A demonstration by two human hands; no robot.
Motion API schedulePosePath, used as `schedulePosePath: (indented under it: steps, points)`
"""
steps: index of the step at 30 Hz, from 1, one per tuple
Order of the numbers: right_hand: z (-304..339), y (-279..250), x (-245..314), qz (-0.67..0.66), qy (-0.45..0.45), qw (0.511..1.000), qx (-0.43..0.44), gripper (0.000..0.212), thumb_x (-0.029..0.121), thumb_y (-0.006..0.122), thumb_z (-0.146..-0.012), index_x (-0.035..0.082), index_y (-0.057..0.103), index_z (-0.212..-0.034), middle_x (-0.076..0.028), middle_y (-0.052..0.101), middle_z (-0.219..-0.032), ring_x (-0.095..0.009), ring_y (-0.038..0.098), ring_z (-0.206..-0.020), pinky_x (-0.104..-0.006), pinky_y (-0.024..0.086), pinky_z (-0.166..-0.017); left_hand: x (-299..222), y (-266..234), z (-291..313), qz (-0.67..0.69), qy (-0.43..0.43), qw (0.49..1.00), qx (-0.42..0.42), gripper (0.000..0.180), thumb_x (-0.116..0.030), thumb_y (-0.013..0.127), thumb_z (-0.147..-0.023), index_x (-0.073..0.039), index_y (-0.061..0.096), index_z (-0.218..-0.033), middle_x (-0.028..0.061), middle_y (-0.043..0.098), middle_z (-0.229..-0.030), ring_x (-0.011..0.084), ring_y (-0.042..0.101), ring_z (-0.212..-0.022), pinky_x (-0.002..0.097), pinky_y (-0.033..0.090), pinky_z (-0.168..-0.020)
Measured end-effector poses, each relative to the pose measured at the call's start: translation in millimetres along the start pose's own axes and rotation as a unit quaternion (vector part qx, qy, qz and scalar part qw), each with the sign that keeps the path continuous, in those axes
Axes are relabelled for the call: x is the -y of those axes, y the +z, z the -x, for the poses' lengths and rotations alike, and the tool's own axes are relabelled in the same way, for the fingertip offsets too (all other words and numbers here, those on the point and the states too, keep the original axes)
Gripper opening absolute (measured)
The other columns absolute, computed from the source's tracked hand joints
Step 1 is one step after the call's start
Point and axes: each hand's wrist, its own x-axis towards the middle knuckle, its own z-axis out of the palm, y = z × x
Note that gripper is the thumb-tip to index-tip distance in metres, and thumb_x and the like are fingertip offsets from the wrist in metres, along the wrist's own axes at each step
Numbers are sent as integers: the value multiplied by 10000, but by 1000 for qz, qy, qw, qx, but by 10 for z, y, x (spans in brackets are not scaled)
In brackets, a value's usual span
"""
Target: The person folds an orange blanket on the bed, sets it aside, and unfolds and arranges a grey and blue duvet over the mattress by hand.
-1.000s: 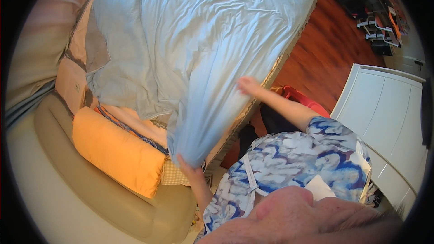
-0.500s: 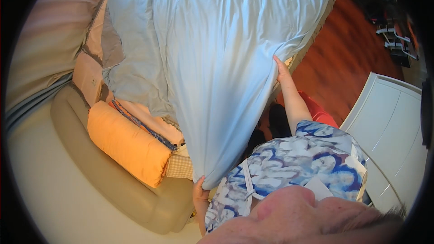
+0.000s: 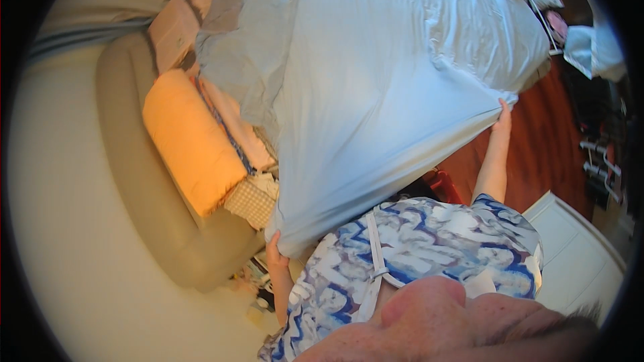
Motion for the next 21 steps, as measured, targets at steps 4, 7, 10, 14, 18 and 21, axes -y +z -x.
schedulePosePath:
  steps: [4,7,10,14,18,21]
  points:
    - [106,235,147,39,-12,999,-22,500,110,653,-748,-125,473,-1151,-202,553,-1131,-313,566,-1002,-407,466,-884,55,31,436,276,-196,930,-143,475,-100,617,-792,19,455,-1223,176,534,-1187,329,538,-1048,426,455,-880]
    - [234,-101,196,81,-48,992,-79,487,95,634,-741,-170,478,-1119,-219,558,-1115,-307,577,-985,-406,479,-856,69,189,795,296,-200,922,-150,466,-76,629,-775,22,470,-1202,185,543,-1167,328,554,-1024,416,472,-859]
    - [484,-468,146,111,-55,982,-141,467,71,605,-735,-183,480,-1107,-227,557,-1106,-309,577,-980,-405,481,-847,122,334,1290,279,-192,929,-147,458,-53,642,-758,25,486,-1181,193,553,-1148,326,569,-1000,406,489,-839]
    - [817,-1121,75,124,-57,971,-195,455,55,576,-728,-189,481,-1100,-232,556,-1099,-315,577,-975,-406,481,-844,721,369,1816,207,-191,955,-90,452,9,631,-700,33,525,-1139,203,586,-1064,285,575,-951,326,441,-864]
    - [1025,-1252,218,133,-86,967,-198,445,39,547,-721,-195,481,-1093,-238,555,-1092,-322,576,-969,-407,481,-841,1021,525,2071,-15,-199,975,-98,411,1,601,-721,37,535,-1125,199,585,-1067,284,570,-951,334,433,-868]
    - [1113,-1346,332,132,-112,963,-208,438,27,526,-716,-200,482,-1088,-242,554,-1087,-326,576,-965,-407,481,-839,1296,543,2020,-100,-195,971,-95,383,-5,578,-736,40,543,-1115,195,584,-1069,283,567,-951,340,427,-871]
